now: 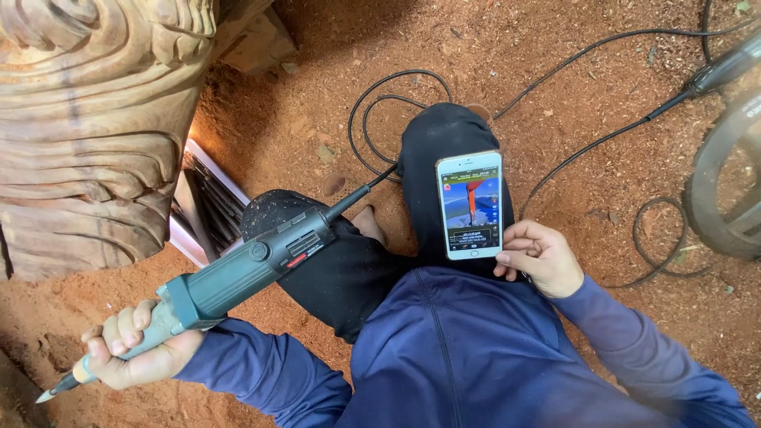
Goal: The person uses a rotary power tool to carve and sand intricate details into a large wooden sculpture while referencing a smartphone.
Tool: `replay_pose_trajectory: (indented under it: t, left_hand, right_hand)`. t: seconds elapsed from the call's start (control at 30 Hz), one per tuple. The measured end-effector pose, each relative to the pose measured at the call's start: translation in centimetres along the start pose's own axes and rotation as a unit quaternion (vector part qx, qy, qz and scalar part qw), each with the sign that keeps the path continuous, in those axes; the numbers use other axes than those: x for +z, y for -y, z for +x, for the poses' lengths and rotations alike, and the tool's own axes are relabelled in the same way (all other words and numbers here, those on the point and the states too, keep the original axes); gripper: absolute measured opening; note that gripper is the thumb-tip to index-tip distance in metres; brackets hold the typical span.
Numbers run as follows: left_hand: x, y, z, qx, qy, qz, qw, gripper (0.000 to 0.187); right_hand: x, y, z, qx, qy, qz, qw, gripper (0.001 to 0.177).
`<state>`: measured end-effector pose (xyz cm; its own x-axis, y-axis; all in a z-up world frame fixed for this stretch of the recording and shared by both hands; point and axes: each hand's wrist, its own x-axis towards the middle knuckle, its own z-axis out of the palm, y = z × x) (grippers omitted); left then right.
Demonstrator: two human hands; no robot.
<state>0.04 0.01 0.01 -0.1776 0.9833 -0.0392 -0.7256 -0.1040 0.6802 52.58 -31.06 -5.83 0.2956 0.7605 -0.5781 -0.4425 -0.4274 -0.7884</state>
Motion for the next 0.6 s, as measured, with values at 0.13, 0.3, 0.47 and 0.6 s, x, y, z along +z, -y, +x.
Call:
replay_pose_trajectory:
  t: [0.13,0.3,0.47,0.6]
  left_hand:
    - [-0.1,-0.1,0.2,-0.014,0.022,0.003,1.000,0.009]
    - [5.1,0.2,-0.9,0.010,-0.018,-0.011,1.000,0.007]
    - [10.1,1.2,-0.1,0.072,0.033,-0.021,0.997,0.013]
    - [14.1,2.5,0.3,0.057,0.045,-0.057,0.996,0.013]
  right_hand:
    - [-1.7,1.3,0.6,-0.027,0.080,-0.043,0.995,0.016]
    - [-3.9,1.7,1.5,-0.011,0.108,-0.095,0.989,0.020]
    - [-9.2,-2.0,2.1,0.007,0.118,-0.211,0.970,0.023]
    - [-14.4,-1.9,3.6,0.017,0.137,-0.314,0.939,0.020]
